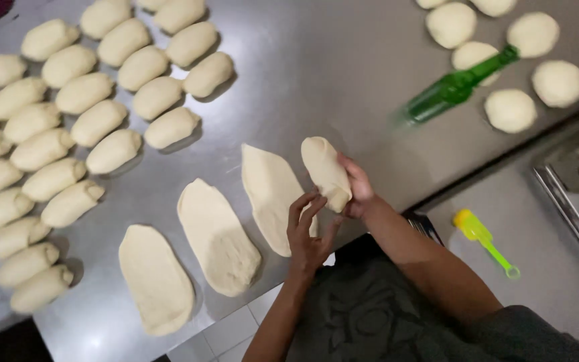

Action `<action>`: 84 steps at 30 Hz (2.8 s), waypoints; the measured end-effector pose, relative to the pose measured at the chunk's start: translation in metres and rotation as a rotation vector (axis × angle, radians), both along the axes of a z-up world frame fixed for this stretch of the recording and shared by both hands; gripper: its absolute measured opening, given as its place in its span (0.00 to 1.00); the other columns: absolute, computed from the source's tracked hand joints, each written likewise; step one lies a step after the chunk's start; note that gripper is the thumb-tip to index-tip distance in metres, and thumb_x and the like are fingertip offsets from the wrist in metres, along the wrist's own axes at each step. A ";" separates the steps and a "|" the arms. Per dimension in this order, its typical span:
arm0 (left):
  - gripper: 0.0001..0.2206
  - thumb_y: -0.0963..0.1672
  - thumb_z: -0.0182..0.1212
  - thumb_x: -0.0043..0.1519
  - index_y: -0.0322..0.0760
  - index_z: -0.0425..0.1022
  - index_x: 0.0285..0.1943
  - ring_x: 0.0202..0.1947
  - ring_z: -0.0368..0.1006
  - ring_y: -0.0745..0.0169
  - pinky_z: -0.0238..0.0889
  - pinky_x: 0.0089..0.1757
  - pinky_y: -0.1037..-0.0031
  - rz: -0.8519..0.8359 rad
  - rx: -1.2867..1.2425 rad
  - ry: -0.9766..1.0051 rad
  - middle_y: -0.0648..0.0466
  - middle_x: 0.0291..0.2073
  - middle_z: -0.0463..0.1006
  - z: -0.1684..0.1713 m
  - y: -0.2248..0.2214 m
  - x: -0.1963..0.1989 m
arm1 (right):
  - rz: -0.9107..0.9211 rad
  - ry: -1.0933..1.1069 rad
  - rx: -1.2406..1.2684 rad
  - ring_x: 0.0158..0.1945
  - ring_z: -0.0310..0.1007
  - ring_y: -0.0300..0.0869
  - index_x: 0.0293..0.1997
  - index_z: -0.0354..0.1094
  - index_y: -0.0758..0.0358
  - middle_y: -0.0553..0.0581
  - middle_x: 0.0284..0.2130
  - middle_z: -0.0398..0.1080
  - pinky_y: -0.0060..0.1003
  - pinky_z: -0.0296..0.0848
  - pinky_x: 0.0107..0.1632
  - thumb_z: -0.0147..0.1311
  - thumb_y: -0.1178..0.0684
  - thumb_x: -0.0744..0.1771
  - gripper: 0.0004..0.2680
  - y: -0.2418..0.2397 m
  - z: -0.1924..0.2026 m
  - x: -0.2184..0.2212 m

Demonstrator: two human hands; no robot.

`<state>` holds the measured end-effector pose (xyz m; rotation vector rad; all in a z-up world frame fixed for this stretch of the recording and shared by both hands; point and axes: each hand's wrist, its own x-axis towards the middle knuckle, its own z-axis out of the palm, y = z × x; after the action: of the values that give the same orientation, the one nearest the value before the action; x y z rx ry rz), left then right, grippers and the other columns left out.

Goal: Rolling pieces of bread dough with a glass bottle and placing the shaped loaves into metal pans.

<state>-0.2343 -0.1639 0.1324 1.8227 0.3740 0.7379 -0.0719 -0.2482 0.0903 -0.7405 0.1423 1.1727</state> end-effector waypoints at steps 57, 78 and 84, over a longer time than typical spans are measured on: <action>0.37 0.45 0.80 0.44 0.40 0.69 0.66 0.68 0.57 0.31 0.56 0.61 0.49 0.039 0.477 0.484 0.42 0.66 0.63 -0.049 -0.004 -0.111 | 0.406 -1.789 -0.268 0.71 0.55 0.57 0.63 0.68 0.56 0.62 0.65 0.61 0.53 0.58 0.68 0.67 0.50 0.61 0.24 -0.091 -0.033 -0.100; 0.27 0.51 0.57 0.67 0.37 0.63 0.74 0.76 0.45 0.36 0.37 0.67 0.42 0.003 0.541 0.463 0.46 0.74 0.59 -0.113 0.009 -0.106 | 0.338 -2.205 -0.558 0.76 0.46 0.59 0.71 0.59 0.57 0.57 0.71 0.54 0.72 0.40 0.71 0.50 0.48 0.69 0.20 -0.035 -0.087 -0.134; 0.30 0.54 0.54 0.67 0.38 0.61 0.76 0.77 0.39 0.34 0.33 0.68 0.40 0.088 0.491 0.534 0.45 0.77 0.53 -0.112 0.042 -0.050 | 0.265 -2.071 -0.598 0.79 0.43 0.59 0.74 0.56 0.56 0.56 0.75 0.49 0.65 0.42 0.75 0.41 0.45 0.73 0.19 0.019 -0.101 -0.100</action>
<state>-0.2842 -0.1220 0.0199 2.4844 0.6659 0.4071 -0.1722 -0.2293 -0.0109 -2.1772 -1.4043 0.0832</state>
